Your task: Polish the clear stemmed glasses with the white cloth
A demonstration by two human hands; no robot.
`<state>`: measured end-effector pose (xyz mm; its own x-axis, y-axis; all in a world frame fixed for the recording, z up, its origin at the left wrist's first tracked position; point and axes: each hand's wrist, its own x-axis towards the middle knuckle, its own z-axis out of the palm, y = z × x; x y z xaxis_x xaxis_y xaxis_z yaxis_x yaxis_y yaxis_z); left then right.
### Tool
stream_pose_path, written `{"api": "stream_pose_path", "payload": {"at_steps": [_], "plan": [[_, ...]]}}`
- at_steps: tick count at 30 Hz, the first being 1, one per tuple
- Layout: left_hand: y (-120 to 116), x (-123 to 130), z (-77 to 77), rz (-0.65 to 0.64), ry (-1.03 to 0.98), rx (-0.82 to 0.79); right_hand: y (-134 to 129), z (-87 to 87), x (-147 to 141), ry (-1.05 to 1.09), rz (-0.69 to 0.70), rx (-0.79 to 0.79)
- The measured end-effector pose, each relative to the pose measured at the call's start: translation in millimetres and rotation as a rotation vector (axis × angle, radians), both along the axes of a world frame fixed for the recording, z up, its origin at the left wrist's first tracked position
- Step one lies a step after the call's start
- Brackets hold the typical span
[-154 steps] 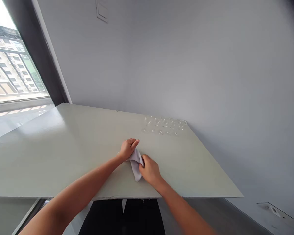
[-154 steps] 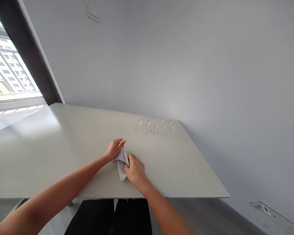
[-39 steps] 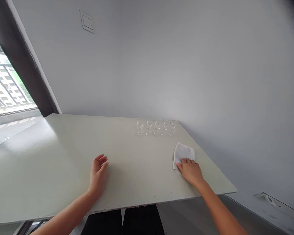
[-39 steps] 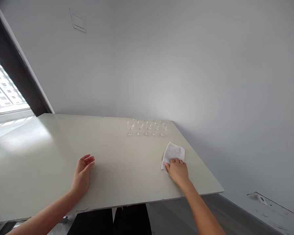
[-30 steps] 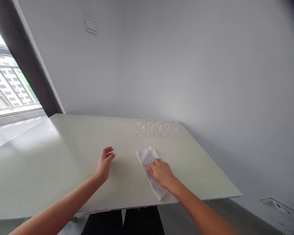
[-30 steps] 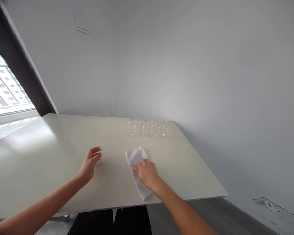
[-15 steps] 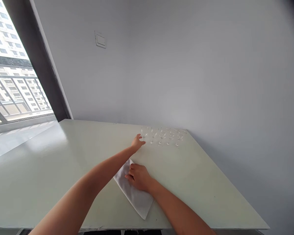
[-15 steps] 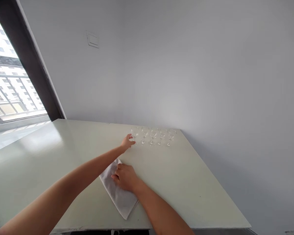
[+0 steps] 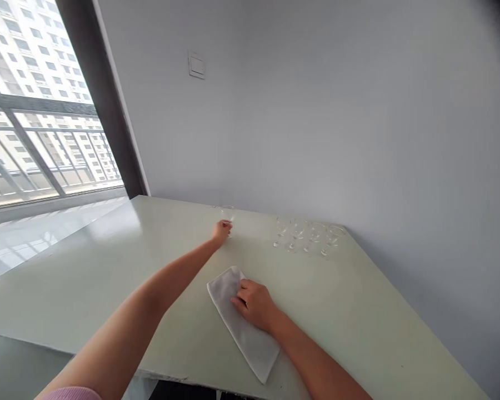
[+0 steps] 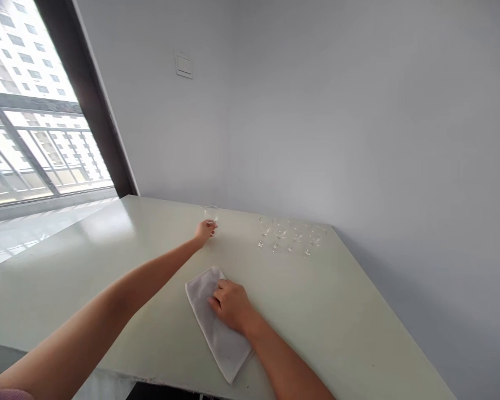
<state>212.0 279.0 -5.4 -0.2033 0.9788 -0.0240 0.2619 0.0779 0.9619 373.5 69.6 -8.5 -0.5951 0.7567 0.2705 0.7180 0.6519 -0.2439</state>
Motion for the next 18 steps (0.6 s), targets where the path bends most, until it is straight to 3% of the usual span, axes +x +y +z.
{"api": "stream_pose_path", "payload": {"at_steps": [5, 9, 13, 18], "plan": [[4.0, -114.9, 13.9, 0.230, 0.035, 0.032, -0.5, -0.9, -2.4, 0.030, 0.005, -0.030], [-2.9, -177.0, 17.5, 0.362, 0.055, 0.034, -0.6, -2.6, -3.0, 0.043, 0.003, -0.029], [-6.2, -202.3, 14.4, 0.410, 0.044, 0.013, 0.5, -6.5, -2.6, 0.043, -0.001, -0.028], [-7.0, -204.7, 15.9, 0.423, 0.046, -0.008, 0.9, -7.4, -2.0, 0.045, -0.006, -0.030]]}}
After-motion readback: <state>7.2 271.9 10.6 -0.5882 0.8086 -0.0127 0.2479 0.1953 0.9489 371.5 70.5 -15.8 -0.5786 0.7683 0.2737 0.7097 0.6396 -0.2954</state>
